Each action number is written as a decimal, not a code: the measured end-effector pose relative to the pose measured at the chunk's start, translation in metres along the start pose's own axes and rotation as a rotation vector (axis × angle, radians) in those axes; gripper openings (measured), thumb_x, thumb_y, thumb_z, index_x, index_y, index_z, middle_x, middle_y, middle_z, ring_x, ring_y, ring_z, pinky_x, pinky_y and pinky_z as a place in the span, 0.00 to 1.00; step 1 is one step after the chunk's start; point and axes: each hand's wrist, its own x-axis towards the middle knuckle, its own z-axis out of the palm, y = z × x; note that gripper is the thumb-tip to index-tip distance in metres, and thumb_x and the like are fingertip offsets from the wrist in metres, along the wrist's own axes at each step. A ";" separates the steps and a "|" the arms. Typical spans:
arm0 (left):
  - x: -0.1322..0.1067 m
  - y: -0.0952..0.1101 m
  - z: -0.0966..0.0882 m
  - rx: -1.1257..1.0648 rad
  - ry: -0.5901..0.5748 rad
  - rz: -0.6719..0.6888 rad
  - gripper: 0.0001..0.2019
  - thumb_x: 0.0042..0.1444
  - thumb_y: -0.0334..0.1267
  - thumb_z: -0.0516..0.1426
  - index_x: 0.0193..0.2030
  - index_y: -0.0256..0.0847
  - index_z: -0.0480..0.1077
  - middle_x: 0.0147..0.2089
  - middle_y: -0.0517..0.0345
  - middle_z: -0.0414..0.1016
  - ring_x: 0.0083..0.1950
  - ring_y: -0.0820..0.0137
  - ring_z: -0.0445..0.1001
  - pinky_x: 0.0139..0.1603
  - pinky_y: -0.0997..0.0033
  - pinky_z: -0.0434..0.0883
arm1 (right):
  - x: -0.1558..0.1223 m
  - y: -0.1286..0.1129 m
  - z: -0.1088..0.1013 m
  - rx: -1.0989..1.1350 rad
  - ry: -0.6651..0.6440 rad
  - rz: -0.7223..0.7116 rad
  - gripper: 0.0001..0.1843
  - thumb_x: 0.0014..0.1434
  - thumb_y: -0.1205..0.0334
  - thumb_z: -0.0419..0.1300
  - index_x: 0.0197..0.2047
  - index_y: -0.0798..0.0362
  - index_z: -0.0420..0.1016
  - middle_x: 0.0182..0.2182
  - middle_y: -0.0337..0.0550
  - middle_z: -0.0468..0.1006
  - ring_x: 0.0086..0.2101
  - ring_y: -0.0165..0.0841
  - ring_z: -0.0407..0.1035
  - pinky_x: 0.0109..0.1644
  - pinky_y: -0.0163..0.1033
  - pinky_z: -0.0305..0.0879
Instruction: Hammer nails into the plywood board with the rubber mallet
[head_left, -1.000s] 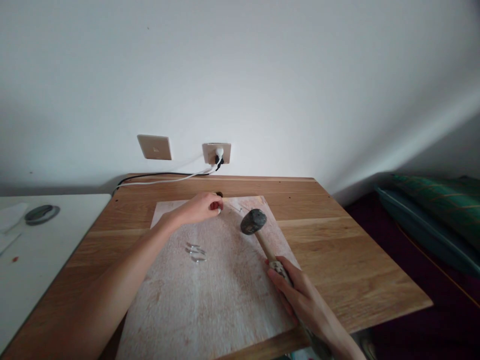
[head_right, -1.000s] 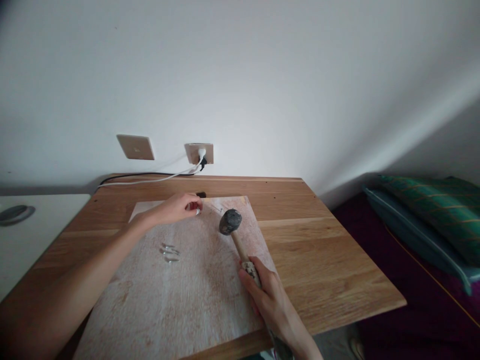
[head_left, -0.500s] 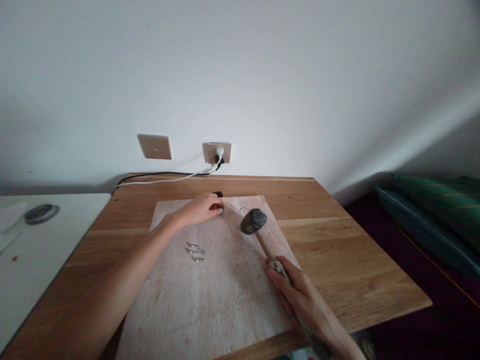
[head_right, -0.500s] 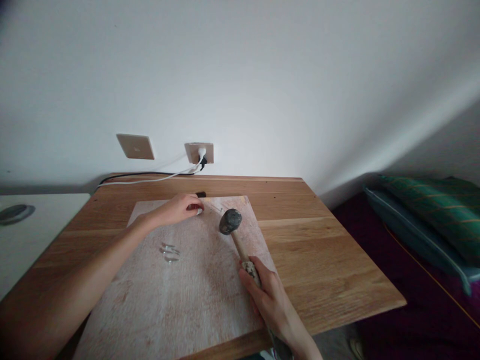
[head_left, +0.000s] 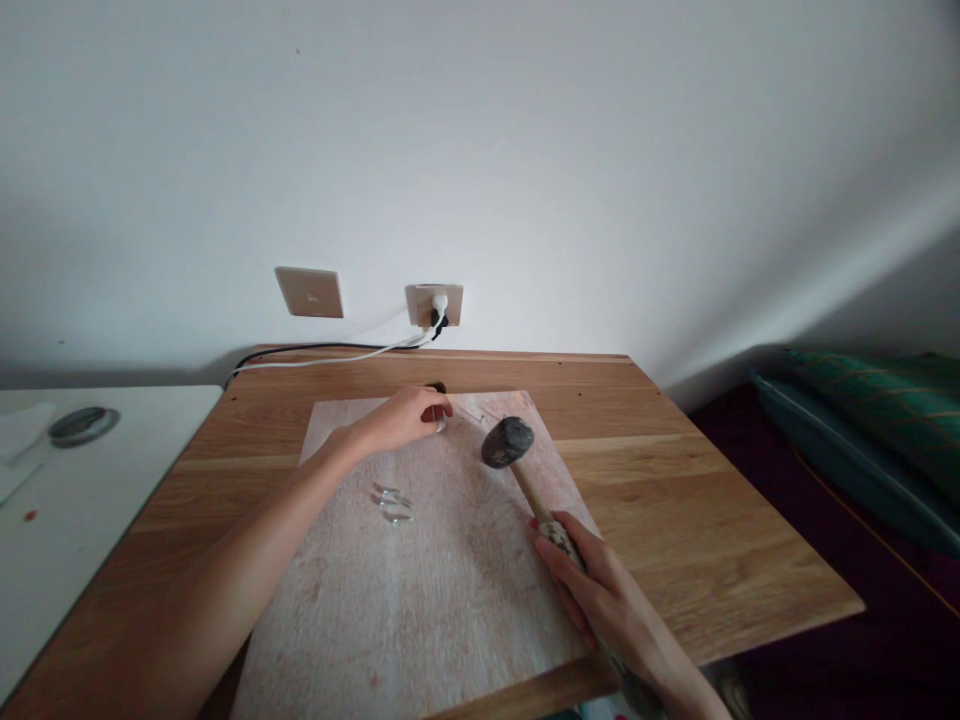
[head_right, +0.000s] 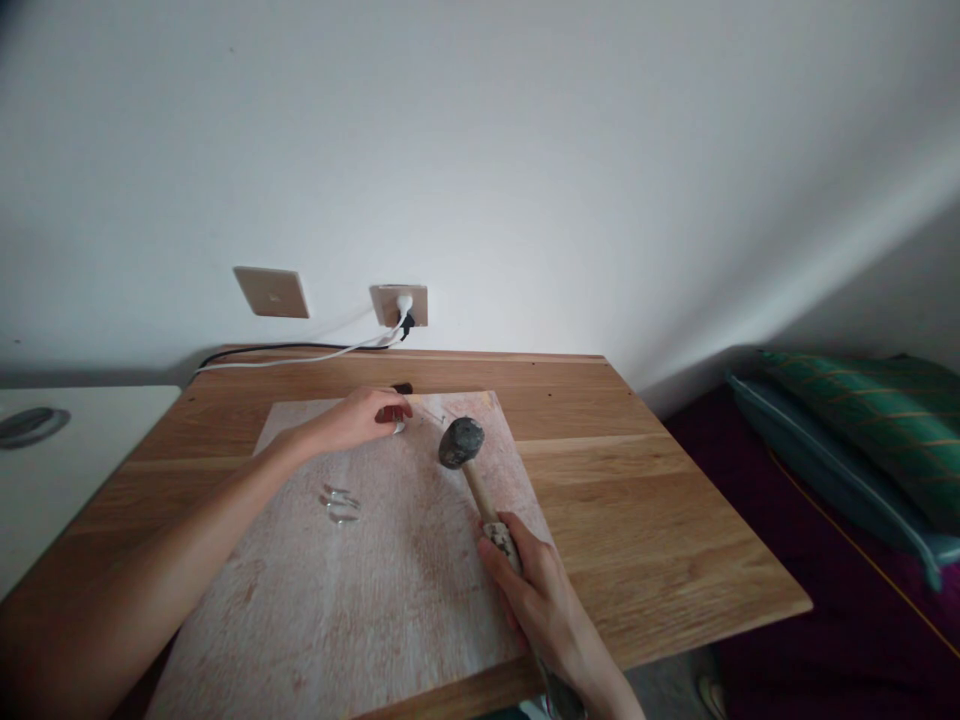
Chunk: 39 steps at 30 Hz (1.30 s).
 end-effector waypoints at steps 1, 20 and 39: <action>0.000 -0.001 0.000 -0.010 0.003 -0.008 0.13 0.55 0.25 0.59 0.45 0.37 0.80 0.37 0.55 0.81 0.36 0.68 0.77 0.40 0.71 0.69 | 0.000 -0.001 0.000 -0.001 0.003 -0.001 0.30 0.70 0.33 0.54 0.53 0.53 0.72 0.18 0.27 0.60 0.17 0.26 0.55 0.18 0.30 0.52; -0.001 -0.008 0.002 -0.175 0.025 -0.065 0.22 0.51 0.23 0.58 0.53 0.38 0.75 0.36 0.58 0.81 0.35 0.69 0.78 0.40 0.71 0.72 | 0.033 -0.046 0.005 -0.037 -0.025 -0.114 0.22 0.71 0.40 0.54 0.47 0.52 0.71 0.15 0.24 0.60 0.14 0.24 0.55 0.17 0.29 0.49; -0.003 -0.001 0.002 -0.162 0.110 -0.104 0.16 0.46 0.21 0.58 0.41 0.37 0.75 0.35 0.60 0.80 0.33 0.69 0.76 0.35 0.74 0.67 | 0.056 -0.066 0.022 -0.133 -0.076 -0.128 0.16 0.72 0.46 0.53 0.44 0.51 0.68 0.15 0.26 0.64 0.14 0.26 0.58 0.17 0.29 0.52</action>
